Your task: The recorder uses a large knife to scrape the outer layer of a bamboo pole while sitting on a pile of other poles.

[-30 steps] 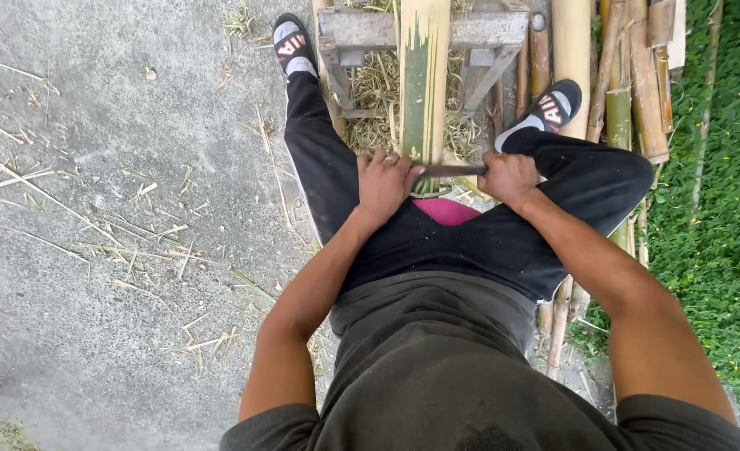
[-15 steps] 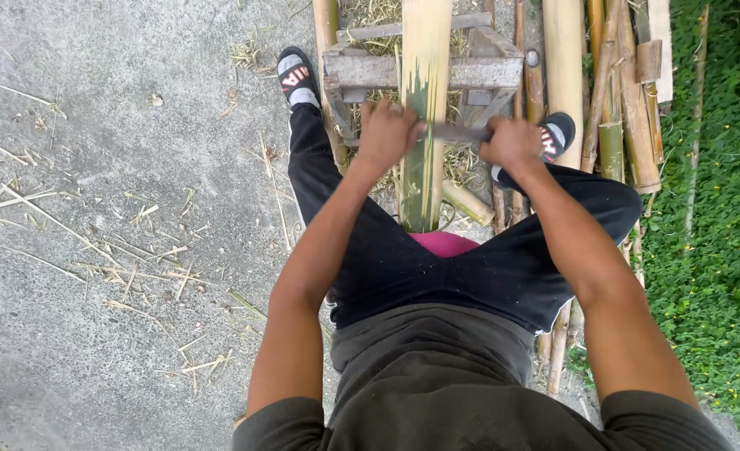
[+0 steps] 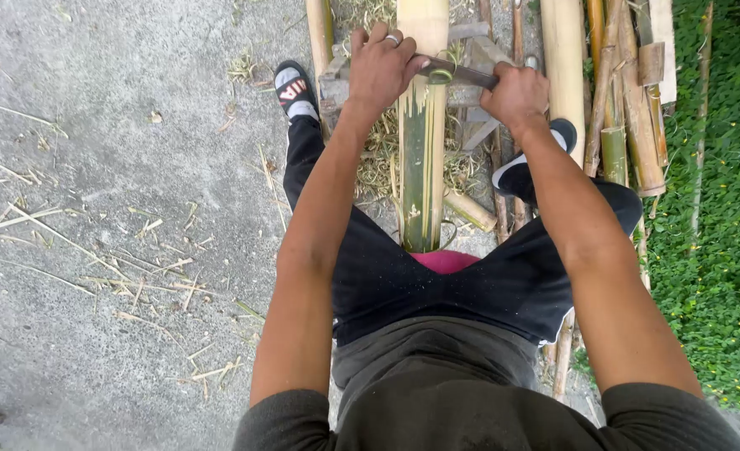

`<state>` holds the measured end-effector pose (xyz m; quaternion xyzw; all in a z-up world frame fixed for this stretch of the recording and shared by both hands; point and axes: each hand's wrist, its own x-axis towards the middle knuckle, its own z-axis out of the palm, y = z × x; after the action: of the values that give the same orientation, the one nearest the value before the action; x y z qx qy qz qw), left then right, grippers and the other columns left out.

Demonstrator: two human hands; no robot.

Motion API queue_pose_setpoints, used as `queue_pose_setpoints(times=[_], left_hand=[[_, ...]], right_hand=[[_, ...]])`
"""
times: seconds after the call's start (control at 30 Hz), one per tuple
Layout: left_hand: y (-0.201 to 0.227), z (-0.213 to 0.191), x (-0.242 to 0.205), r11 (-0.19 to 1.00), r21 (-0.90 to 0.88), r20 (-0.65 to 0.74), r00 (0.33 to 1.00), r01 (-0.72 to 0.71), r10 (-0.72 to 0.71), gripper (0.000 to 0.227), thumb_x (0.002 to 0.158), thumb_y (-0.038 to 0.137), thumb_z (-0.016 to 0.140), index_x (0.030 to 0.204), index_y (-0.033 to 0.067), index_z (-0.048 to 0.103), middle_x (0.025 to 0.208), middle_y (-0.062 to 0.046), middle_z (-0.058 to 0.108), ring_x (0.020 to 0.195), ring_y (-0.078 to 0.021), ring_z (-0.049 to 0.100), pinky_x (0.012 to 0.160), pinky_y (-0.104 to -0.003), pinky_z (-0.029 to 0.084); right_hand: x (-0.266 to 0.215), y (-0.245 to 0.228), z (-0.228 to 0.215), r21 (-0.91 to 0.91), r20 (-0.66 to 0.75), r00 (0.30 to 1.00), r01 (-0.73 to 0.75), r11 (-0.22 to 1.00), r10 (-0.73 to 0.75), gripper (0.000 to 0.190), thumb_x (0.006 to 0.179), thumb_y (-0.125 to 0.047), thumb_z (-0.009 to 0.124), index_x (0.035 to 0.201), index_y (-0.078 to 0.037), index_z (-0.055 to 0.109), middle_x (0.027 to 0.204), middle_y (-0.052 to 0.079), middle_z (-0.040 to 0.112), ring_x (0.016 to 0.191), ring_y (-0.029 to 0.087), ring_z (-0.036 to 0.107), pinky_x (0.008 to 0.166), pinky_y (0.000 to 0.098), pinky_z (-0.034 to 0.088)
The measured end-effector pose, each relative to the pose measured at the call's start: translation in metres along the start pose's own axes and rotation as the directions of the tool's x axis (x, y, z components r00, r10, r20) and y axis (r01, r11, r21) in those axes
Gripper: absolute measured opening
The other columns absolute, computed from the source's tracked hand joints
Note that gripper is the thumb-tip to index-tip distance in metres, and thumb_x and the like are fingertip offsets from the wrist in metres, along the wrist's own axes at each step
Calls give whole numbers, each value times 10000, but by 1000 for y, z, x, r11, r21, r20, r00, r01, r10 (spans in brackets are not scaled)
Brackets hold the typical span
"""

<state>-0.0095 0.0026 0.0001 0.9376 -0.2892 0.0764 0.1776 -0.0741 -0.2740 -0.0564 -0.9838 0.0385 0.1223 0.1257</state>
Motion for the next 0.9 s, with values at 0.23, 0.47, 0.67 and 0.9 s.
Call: queue_pose_setpoints(times=[0.23, 0.47, 0.67, 0.9], left_hand=[[36, -17, -53, 1000, 22, -65, 998, 19, -18, 362, 974, 468, 666, 854, 126, 661, 860, -35, 669, 976, -257, 570, 872, -490, 356], [85, -38, -125, 994, -43, 2, 995, 105, -105, 361, 982, 466, 654, 860, 127, 665, 840, -43, 638, 918, -260, 551, 865, -479, 362], [116, -47, -167, 989, -21, 24, 989, 144, -144, 351, 975, 465, 652, 853, 137, 664, 857, -37, 634, 921, -254, 547, 869, -467, 379], [117, -45, -168, 987, -16, 31, 987, 159, -158, 349, 963, 477, 642, 864, 143, 673, 855, -24, 644, 939, -251, 556, 840, -459, 375]], right_hand=[[-49, 10, 14, -18, -4, 995, 101, 995, -101, 240, 817, -296, 804, 947, -97, 768, 781, 168, 737, 734, 355, 726, 717, 477, 569], [-127, 11, 24, -47, 7, 984, 180, 983, -180, 249, 772, -280, 810, 926, -99, 737, 780, 176, 733, 709, 349, 727, 679, 477, 570], [-180, 8, 19, 9, 35, 982, 184, 983, -184, 293, 767, -281, 810, 962, -81, 723, 790, 182, 733, 706, 371, 722, 664, 487, 570], [-182, 5, 15, -9, 80, 985, 151, 988, -150, 274, 793, -309, 798, 903, -72, 715, 804, 185, 738, 739, 383, 729, 696, 497, 576]])
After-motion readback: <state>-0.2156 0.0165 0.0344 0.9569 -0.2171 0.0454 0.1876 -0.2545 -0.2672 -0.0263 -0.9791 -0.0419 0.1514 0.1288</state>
